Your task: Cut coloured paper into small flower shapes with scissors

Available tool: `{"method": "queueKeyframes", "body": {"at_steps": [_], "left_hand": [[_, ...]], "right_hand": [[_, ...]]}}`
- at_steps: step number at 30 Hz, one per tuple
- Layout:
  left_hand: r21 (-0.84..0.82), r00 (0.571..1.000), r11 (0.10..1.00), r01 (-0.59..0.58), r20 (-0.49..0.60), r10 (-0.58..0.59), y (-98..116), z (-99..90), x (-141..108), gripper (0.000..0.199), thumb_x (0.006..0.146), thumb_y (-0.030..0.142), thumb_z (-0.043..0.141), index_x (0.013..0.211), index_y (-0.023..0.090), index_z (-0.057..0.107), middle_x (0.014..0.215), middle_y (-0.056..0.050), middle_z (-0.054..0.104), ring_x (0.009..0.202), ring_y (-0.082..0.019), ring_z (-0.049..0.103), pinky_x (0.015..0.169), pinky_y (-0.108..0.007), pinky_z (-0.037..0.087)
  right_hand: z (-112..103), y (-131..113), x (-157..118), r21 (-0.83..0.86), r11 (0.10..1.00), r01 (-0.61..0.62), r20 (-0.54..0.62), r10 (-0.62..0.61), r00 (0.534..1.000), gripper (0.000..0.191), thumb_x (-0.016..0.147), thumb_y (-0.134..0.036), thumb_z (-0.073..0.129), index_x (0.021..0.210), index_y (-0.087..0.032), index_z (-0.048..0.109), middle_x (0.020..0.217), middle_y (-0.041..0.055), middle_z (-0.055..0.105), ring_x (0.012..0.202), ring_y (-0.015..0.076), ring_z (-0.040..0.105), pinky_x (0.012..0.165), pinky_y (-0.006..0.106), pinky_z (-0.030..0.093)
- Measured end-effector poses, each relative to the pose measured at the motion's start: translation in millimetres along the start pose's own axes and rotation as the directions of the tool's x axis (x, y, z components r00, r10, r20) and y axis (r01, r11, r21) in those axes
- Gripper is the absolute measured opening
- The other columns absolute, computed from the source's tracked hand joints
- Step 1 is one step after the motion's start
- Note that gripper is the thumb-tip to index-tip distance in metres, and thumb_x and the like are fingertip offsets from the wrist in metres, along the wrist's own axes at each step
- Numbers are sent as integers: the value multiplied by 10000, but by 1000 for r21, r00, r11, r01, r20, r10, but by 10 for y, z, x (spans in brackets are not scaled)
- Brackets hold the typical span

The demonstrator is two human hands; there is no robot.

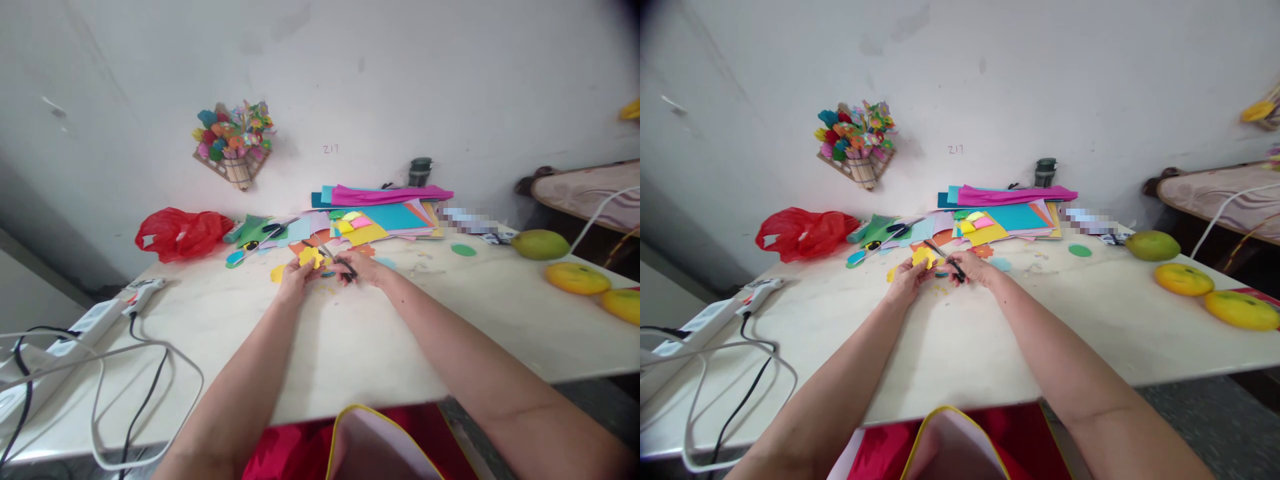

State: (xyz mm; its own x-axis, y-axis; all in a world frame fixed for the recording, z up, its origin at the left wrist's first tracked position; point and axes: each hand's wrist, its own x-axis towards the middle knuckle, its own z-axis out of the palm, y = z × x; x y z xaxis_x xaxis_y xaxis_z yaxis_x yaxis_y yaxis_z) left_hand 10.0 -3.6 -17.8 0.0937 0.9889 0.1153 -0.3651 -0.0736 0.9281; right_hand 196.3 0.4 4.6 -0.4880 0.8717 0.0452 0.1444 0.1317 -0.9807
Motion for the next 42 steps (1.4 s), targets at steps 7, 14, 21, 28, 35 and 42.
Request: {"method": "queueKeyframes", "body": {"at_steps": [7, 14, 21, 28, 35, 42], "left_hand": [[21, 1000, 999, 30, 6, -30, 5, -7, 2, 341, 614, 301, 757, 868, 119, 619, 778, -78, 703, 665, -169, 667, 593, -248, 530], [64, 999, 997, 30, 23, -32, 48, 38, -44, 325, 571, 296, 772, 800, 119, 624, 640, -39, 670, 518, -126, 604, 538, -231, 492], [120, 999, 993, 13, 47, -19, 17, -11, -18, 296, 573, 305, 766, 757, 132, 614, 577, -16, 617, 472, -106, 545, 483, -214, 426], [122, 1000, 992, -17, 20, 14, 2, -8, -14, 298, 579, 340, 768, 734, 134, 619, 554, 8, 569, 437, -83, 481, 434, -207, 363], [43, 1000, 999, 3, 19, -4, 19, 10, -26, 344, 585, 340, 773, 818, 117, 653, 779, -58, 685, 615, -135, 622, 584, -245, 495], [-17, 998, 999, 33, 58, -32, 20, -15, -4, 341, 597, 322, 776, 825, 106, 643, 792, -77, 692, 666, -162, 656, 646, -272, 538]], "right_hand": [[-19, -30, -27, -112, 994, 0, 30, 4, 1000, 313, 720, -430, 667, 711, -143, 544, 585, 13, 629, 414, 75, 549, 315, 150, 314], [-64, -9, -20, -148, 989, 6, 65, 3, 998, 303, 727, -427, 659, 713, -142, 557, 593, 10, 628, 413, 72, 547, 307, 152, 310], [-64, -5, -23, -165, 986, -28, 76, 40, 996, 296, 730, -418, 661, 710, -141, 556, 590, 19, 635, 402, 72, 541, 294, 149, 304], [-14, -70, -66, -156, 987, -37, 84, 51, 995, 283, 723, -408, 669, 747, -145, 565, 562, -10, 607, 387, 61, 522, 285, 142, 278], [-7, -57, -55, -149, 989, -22, 101, 37, 994, 271, 742, -402, 644, 740, -146, 552, 586, 3, 628, 401, 66, 529, 303, 148, 302], [-43, -43, -49, -150, 989, -15, 81, 28, 996, 307, 733, -439, 642, 696, -150, 543, 564, 6, 625, 391, 77, 533, 302, 160, 314]]}}
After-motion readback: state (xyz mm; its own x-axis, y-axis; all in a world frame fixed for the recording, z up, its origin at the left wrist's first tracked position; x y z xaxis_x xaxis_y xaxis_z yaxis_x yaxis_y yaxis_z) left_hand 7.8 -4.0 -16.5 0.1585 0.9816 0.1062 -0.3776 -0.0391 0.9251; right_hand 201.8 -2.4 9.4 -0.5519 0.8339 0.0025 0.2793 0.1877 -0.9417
